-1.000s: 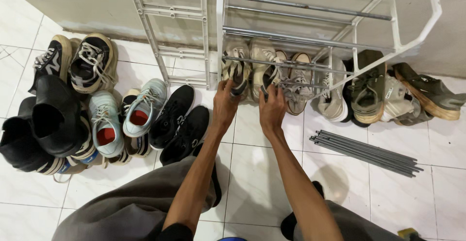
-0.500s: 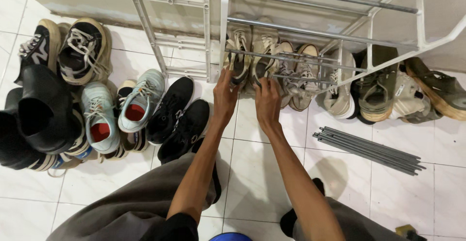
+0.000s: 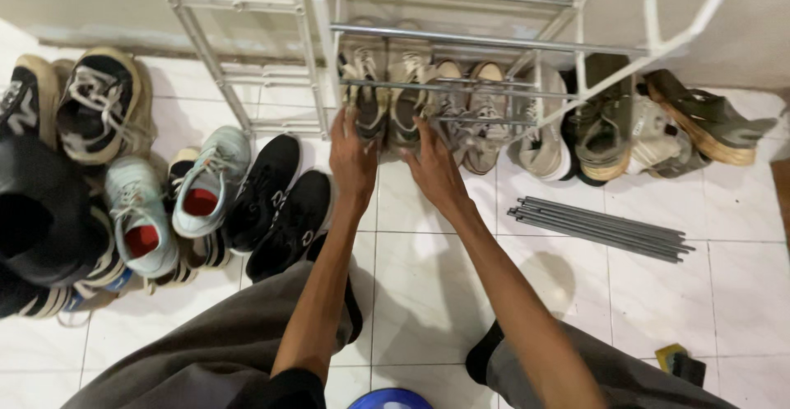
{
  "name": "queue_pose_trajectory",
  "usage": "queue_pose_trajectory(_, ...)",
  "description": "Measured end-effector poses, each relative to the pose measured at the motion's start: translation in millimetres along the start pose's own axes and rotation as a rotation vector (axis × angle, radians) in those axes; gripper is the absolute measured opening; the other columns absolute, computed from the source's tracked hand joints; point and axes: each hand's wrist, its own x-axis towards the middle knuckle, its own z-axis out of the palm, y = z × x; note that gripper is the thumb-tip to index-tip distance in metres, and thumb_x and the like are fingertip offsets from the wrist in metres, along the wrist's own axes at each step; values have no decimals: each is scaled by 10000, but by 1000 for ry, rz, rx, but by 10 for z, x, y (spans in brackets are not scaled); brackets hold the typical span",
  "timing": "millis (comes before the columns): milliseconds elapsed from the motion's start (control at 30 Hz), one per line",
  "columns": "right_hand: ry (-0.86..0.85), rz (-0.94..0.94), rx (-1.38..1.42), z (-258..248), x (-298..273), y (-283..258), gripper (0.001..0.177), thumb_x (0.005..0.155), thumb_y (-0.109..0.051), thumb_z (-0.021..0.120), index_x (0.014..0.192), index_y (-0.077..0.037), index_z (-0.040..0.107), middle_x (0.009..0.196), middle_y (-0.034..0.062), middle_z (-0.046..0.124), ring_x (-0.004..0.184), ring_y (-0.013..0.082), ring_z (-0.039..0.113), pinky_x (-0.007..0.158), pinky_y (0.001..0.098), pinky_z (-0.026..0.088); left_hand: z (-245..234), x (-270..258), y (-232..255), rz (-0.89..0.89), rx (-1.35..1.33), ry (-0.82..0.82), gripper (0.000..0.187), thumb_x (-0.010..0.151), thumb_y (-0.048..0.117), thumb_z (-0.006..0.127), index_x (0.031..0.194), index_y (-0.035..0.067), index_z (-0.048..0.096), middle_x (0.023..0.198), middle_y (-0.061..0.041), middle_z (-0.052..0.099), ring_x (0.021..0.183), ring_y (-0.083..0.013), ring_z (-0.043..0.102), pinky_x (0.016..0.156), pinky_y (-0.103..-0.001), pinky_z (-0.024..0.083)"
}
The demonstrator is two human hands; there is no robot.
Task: The person assembles a white plastic shoe rack by inserting metal rods into the frame. They then place several pairs of shoes onto the completed rack.
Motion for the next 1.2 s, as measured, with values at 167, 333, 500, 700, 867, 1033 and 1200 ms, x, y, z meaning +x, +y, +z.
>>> queue_pose_trajectory(167,-90,11,-197,-530,-220,285,413,996,-204,686,1333,7,574,1344,252,617,1212,426,605,970,475,520,95,-149,315,107,-83,33,350,961,176,797,1202,-11,626,1206,-206,621,1101,-365,602,897,-474,510)
queue_pose_trajectory(333,52,-20,-320,-1241,-477,707,340,994,-176,673,1264,18,600,1259,244,661,1141,414,657,932,457,557,397,-227,834,303,-169,-31,220,932,117,758,1095,23,644,1112,-150,635,1002,-358,596,842,-474,480)
queue_pose_trajectory(500,99,92,-409,-1928,-744,976,262,992,-146,659,1196,16,626,1156,236,685,976,421,689,801,473,574,813,-363,1442,323,-224,-136,143,925,79,743,1029,68,645,989,-111,612,954,-321,610,810,-440,489)
queue_pose_trajectory(700,26,136,-642,-2498,-1049,1312,219,1008,-187,650,1114,3,632,1017,191,710,900,366,721,702,445,594,1179,-504,2074,342,-402,-283,144,943,98,718,1055,58,636,996,-95,657,954,-306,633,796,-443,518)
queue_pose_trajectory(867,-124,185,-796,-2963,-1327,1657,199,979,-183,626,1093,-20,638,986,142,729,865,320,737,672,427,601,1492,-713,2451,341,-413,-438,188,966,93,704,1123,58,607,1042,-121,657,1013,-328,639,826,-459,536)
queue_pose_trajectory(1033,-68,314,-725,-3230,-1529,2029,235,1003,-222,612,1139,-33,643,1000,166,728,866,352,726,675,468,588,1931,-917,2737,442,-403,-441,479,896,88,717,1316,-37,522,1186,-239,608,1061,-429,599,872,-496,521)
queue_pose_trajectory(1200,28,413,-638,-3249,-1644,2451,256,1016,-239,605,1170,-36,634,1015,185,721,883,377,716,718,487,583,2456,-1118,2912,398,-319,-640,485,911,118,708,1318,-36,492,1265,-221,574,1144,-426,590,924,-493,529)
